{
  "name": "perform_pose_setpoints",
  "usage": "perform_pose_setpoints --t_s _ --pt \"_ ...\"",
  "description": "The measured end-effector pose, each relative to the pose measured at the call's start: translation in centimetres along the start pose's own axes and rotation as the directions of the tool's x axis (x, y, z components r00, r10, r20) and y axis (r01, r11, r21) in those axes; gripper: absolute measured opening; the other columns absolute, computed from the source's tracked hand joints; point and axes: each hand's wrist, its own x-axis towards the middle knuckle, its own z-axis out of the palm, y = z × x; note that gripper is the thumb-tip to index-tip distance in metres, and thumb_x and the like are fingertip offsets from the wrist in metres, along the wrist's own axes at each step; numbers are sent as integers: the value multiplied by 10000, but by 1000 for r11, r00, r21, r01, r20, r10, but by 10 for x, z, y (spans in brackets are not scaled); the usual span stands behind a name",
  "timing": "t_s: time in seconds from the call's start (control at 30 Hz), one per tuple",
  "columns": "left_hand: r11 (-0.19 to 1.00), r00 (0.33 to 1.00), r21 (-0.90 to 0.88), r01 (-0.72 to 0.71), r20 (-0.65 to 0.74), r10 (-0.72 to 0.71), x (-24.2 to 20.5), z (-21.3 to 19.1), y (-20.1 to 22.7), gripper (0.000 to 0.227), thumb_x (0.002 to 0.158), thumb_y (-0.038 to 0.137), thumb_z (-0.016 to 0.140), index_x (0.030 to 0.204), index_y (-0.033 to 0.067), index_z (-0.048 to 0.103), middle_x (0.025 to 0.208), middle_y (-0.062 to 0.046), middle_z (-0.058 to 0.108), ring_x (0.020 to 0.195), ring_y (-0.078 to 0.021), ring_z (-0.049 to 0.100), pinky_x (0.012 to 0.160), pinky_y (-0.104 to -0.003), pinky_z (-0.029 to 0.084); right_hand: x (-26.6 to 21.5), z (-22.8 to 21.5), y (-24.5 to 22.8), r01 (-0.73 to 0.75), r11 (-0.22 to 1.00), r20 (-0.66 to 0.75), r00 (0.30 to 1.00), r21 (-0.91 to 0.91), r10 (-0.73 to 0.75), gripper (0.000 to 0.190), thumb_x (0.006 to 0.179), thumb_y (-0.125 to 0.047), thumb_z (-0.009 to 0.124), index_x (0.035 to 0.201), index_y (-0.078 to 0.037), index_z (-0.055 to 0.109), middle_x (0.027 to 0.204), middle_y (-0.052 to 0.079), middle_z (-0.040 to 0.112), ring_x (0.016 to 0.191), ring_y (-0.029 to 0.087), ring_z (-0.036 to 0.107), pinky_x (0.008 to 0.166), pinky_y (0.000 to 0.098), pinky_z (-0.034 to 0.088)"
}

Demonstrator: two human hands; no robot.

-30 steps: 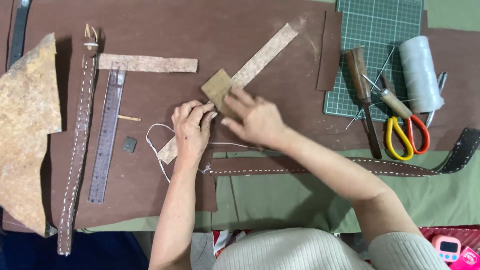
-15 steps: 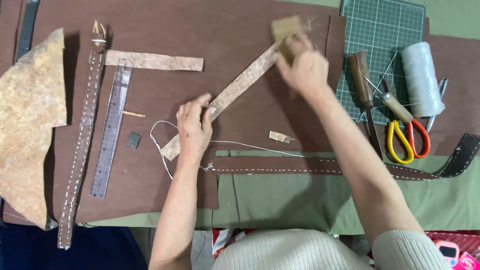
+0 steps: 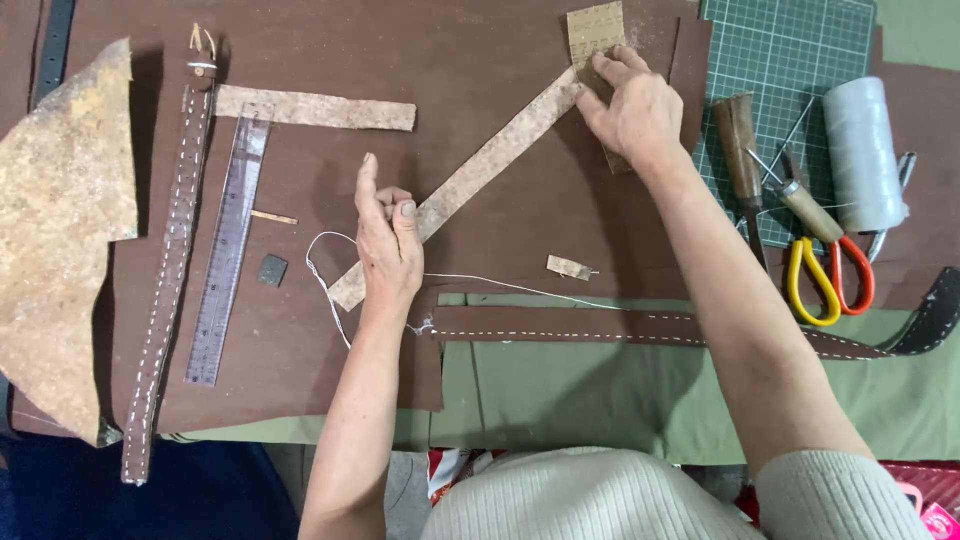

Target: Sanding the edges and surfaces of leather strips to smooth them using a sanding block.

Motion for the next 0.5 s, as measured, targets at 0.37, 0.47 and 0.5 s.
perform_pose_setpoints --t_s 0.37,0.47,0.5 --pt "954 989 -278 113 -64 -135 1 -9 -4 668 1150 545 326 1691 270 46 1566 -195 364 1517 -360 397 1253 -555 285 -139 -18 -171 494 867 -45 869 63 -492 506 860 -551 689 1286 -280 714 1344 62 680 768 378 743 654 486 622" --pt "967 988 -224 123 -61 -140 -1 -7 -5 696 1134 566 336 1696 273 48 1609 -197 343 1552 -339 336 1220 -502 323 -127 -19 -159 508 841 2 856 188 -518 473 840 -534 710 1213 -247 757 1348 36 682 786 379 752 689 467 631" --pt "966 987 -219 135 -56 -151 -3 -6 -8 696 1134 566 336 1696 273 48 1609 -197 343 1552 -339 336 1220 -502 323 -118 -23 -149 504 841 12 856 197 -516 473 840 -534 710 1213 -247 757 1348 36 682 786 379 752 689 467 631"
